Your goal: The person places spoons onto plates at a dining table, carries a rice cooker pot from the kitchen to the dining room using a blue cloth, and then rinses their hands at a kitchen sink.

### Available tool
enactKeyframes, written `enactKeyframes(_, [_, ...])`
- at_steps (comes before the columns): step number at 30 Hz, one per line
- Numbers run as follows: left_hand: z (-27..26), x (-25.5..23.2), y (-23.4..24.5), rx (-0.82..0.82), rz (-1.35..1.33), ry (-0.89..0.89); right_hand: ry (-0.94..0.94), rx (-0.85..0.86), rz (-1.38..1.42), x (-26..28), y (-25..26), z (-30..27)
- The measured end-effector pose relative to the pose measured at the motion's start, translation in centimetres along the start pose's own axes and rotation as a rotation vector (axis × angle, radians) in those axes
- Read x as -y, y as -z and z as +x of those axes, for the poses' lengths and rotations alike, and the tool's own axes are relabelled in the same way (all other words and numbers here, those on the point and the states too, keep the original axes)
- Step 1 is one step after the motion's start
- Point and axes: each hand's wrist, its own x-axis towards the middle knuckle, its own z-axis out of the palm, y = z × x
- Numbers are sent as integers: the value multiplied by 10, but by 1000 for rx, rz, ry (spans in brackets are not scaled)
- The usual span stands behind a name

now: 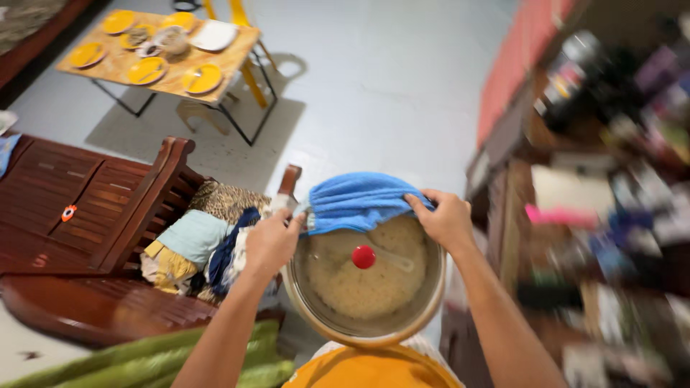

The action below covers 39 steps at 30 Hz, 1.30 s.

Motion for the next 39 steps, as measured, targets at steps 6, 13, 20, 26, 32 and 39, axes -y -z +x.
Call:
enactKeyframes(6, [124,7,-64,-122,-111,118,113,132,19,-37,-86,163])
enactKeyframes(13, [263,22,-70,-305,-104,246,223,279,-36,3,-174,328])
enactKeyframes(20, [394,30,-40,-302,-104,332,313,324,-4,35,-253,463])
enactKeyframes(26, [488,25,-15,-322,-96,398,347,371,-13,86,-300,580])
enactKeyframes(32, [566,41,-20,-357,-94,552,453,506,3,121,-375,679])
enactKeyframes(39, [623,73,-6,-402,-138,756,603,667,14,185,-463,748])
